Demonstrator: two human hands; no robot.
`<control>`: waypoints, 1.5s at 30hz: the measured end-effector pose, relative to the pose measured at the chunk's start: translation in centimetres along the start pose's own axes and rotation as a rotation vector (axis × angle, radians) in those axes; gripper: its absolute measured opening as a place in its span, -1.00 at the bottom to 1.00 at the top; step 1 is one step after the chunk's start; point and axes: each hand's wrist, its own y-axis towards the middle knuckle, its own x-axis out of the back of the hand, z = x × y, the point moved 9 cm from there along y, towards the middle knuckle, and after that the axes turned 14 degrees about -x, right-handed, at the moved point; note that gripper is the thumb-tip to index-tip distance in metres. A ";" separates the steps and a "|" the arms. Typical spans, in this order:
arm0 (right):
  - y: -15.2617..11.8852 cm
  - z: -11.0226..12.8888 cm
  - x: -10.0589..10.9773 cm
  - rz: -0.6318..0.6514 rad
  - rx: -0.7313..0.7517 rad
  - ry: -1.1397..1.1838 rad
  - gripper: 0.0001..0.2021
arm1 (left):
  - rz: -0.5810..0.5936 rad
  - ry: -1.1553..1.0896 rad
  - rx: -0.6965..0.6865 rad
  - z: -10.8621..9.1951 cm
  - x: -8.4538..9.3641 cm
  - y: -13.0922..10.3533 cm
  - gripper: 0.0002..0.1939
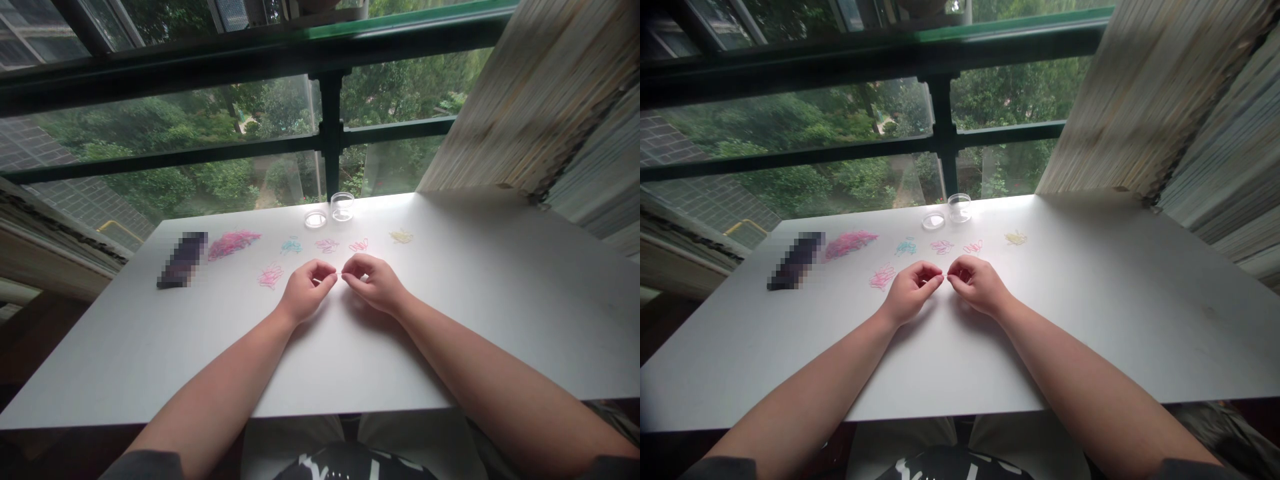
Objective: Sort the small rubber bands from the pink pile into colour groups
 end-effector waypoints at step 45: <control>0.1 -0.6 0.0 -0.001 -0.045 0.010 -0.99 | 0.015 -0.034 -0.008 -0.3 -0.1 0.1 -0.84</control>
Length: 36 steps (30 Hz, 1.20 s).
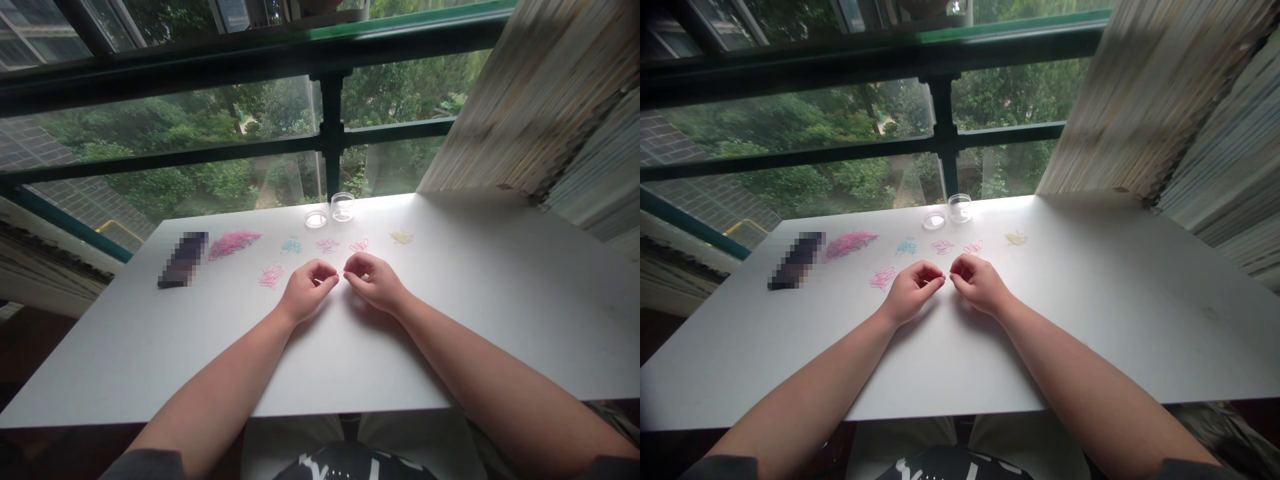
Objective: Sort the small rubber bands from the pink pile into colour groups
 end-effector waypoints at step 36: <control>-0.3 0.5 -0.7 0.070 0.015 -0.020 -0.95 | 0.051 0.033 -0.032 0.0 -0.3 0.0 -0.84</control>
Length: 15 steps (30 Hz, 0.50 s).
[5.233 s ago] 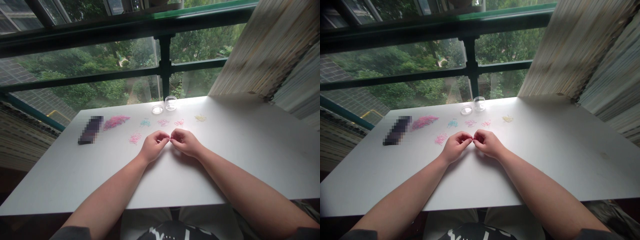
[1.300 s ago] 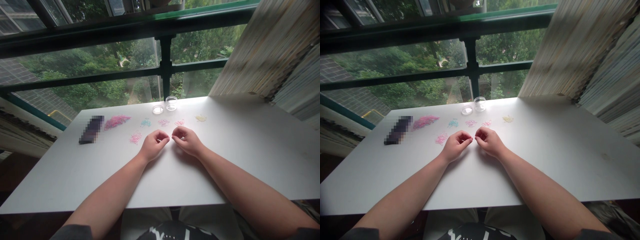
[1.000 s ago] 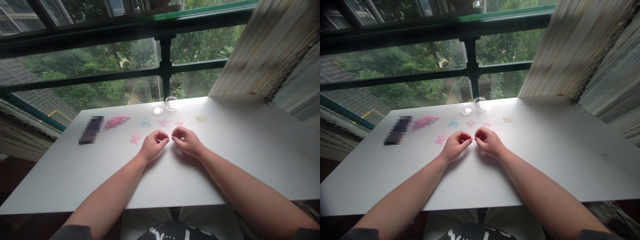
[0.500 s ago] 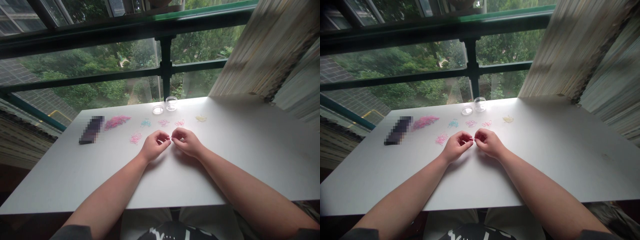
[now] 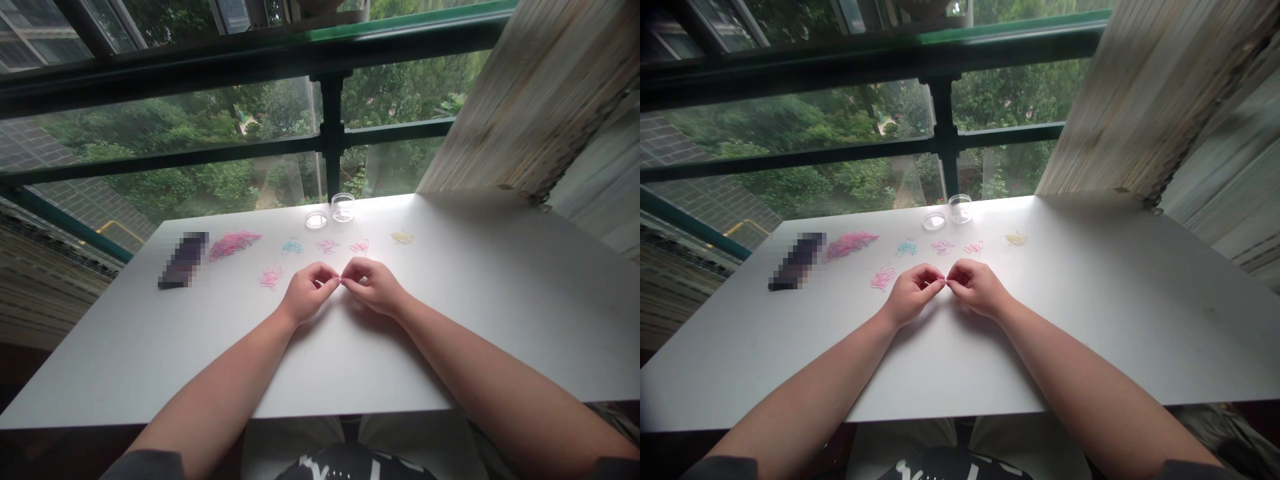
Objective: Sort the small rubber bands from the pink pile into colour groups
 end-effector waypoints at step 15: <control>0.3 -1.1 -0.7 0.074 -0.070 -0.026 -0.95 | -0.306 0.548 -0.100 -0.9 11.9 0.5 -0.83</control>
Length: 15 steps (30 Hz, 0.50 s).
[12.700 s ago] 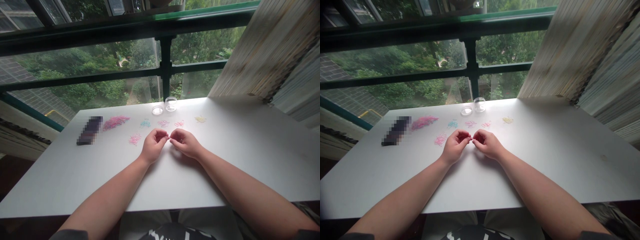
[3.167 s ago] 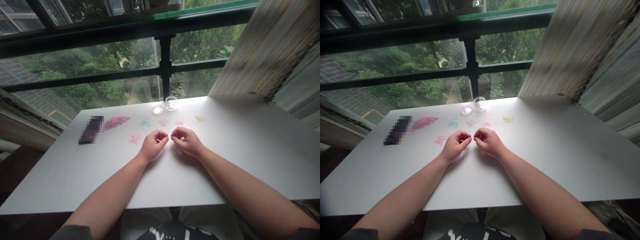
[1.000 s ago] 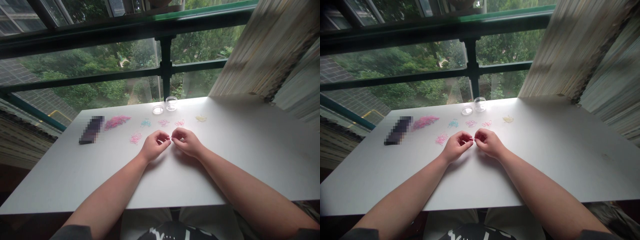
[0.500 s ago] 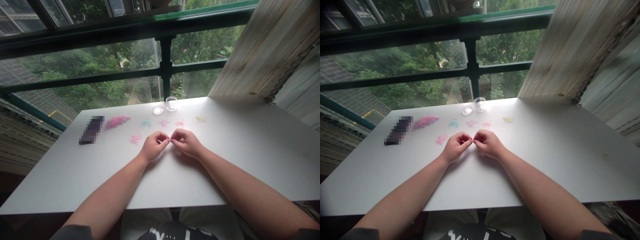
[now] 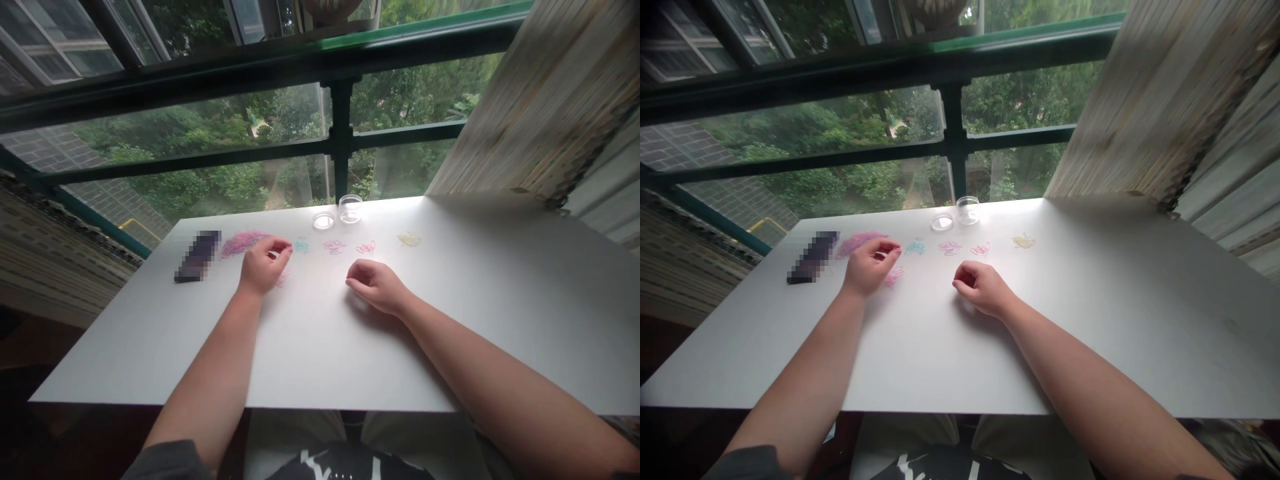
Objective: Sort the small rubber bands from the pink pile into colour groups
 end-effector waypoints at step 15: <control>0.1 -0.4 -0.1 0.004 -0.016 -0.002 -0.88 | 0.174 0.131 0.136 6.2 0.5 -2.9 -0.81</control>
